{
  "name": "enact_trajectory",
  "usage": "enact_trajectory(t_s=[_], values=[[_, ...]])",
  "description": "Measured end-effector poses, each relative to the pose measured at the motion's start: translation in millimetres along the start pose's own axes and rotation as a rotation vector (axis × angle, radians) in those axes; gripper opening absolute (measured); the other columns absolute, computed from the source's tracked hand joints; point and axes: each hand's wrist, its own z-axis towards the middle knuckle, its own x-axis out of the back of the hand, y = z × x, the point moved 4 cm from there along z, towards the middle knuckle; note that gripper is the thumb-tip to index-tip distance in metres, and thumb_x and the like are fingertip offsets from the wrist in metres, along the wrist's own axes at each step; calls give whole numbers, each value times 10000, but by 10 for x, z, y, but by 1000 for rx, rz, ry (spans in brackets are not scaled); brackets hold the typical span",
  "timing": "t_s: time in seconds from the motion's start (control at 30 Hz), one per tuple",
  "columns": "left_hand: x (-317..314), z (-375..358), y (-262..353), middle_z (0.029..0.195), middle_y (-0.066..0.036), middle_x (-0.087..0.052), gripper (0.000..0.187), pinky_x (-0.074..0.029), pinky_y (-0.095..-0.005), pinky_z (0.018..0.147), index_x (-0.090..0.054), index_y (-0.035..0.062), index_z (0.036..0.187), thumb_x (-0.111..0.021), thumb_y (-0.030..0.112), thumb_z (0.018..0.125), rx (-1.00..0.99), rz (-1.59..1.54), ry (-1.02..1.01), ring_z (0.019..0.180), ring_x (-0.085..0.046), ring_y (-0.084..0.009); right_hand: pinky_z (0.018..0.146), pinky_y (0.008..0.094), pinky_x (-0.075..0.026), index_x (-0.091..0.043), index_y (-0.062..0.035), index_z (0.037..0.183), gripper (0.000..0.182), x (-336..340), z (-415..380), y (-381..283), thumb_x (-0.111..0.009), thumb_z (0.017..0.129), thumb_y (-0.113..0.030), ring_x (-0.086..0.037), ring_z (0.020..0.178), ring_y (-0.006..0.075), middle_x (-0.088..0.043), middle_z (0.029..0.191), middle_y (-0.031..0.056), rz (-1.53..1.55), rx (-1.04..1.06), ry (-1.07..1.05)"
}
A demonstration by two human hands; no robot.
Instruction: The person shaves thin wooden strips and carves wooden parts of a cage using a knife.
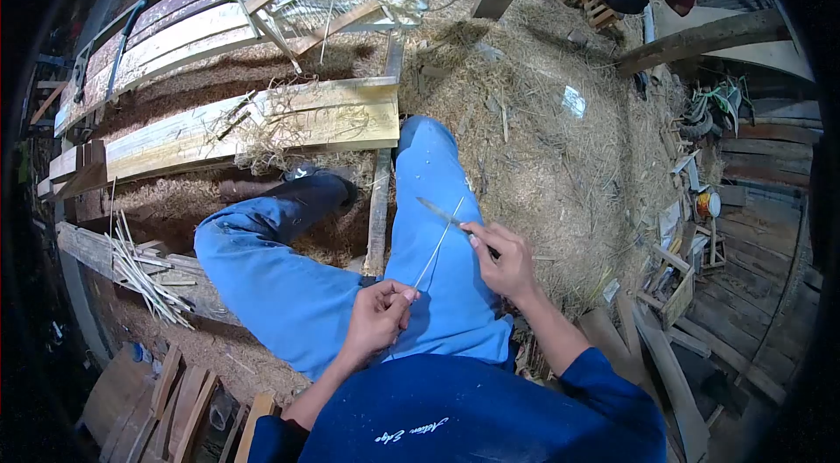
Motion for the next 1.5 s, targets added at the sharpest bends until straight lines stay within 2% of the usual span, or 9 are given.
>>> enact_trajectory(t_s=[0.1, 0.23, 0.4, 0.57, 0.7, 1.03, 1.23, 1.3, 1.5], values=[[8, -5, 26, 589, -8, -580, 229, -324, -254, 394, -696, -12, 1032, -617, 200, 1070, 15, 15, -3, 429, -437, -52, 681, 406, -545, -780, -149, 1193, 250, -42, 76, 220, -679, 965, -132, -708, 772, 318, -716, 895, 124, 36, -111, 58], [26, -12, -37, 597, -15, -591, 221, -322, -255, 389, -697, -3, 1030, -625, 203, 1066, 47, 1, 7, 420, -443, -59, 728, 401, -561, -778, -145, 1193, 251, -69, 5, 197, -672, 966, -124, -728, 833, 321, -740, 962, 127, 84, -25, 16], [51, 6, -1, 610, -27, -602, 208, -324, -254, 386, -697, 7, 1032, -633, 202, 1063, 45, 5, 20, 415, -453, -66, 817, 403, -571, -769, -106, 1207, 265, 25, 114, 460, -645, 975, -78, -735, 917, 340, -757, 1022, 157, 55, -137, 182], [5, 178, -40, 634, -31, -620, 194, -342, -254, 387, -684, -3, 1059, -647, 187, 1048, 17, -35, 37, 421, -476, -73, 582, 383, -490, -763, -146, 1269, 315, -22, -38, 79, -674, 971, -96, -627, 638, 279, -631, 793, 115, 57, 31, 142], [-105, 388, 85, 644, -34, -626, 194, -349, -251, 389, -676, -11, 1060, -655, 181, 1041, -9, -52, 36, 421, -482, -76, 556, 390, -484, -764, -202, 1276, 341, -37, -139, -118, -680, 957, -117, -623, 622, 264, -567, 746, 87, 11, -21, -13], [-258, 720, 193, 632, -33, -610, 199, -333, -268, 370, -661, -20, 1025, -667, 179, 1030, -22, 23, 45, 416, -469, -78, 537, 433, -494, -756, -234, 1278, 335, -35, -174, -194, -672, 962, -157, -645, 633, 297, -593, 777, 86, -148, 16, -52], [-10, 411, 20, 596, -13, -585, 177, -304, -264, 371, -668, 2, 993, -684, 174, 1027, -27, -42, -11, 413, -445, -64, 559, 404, -469, -763, -185, 1261, 320, -61, -71, -58, -672, 961, -119, -611, 609, 290, -617, 789, 109, -107, -34, 37], [102, 244, 10, 583, -4, -578, 182, -291, -256, 376, -665, 5, 976, -686, 177, 1031, -8, -11, 11, 412, -435, -54, 607, 434, -531, -762, -218, 1252, 294, -55, -38, -58, -659, 979, -175, -672, 691, 329, -637, 825, 101, -107, -75, 0], [426, -211, -122, 587, -4, -591, 160, -307, -248, 385, -670, 24, 951, -695, 166, 1020, 34, -26, 19, 421, -461, -63, 622, 429, -537, -757, -195, 1253, 290, -87, 38, 39, -649, 986, -157, -685, 724, 343, -676, 871, 113, -102, -110, 40]])
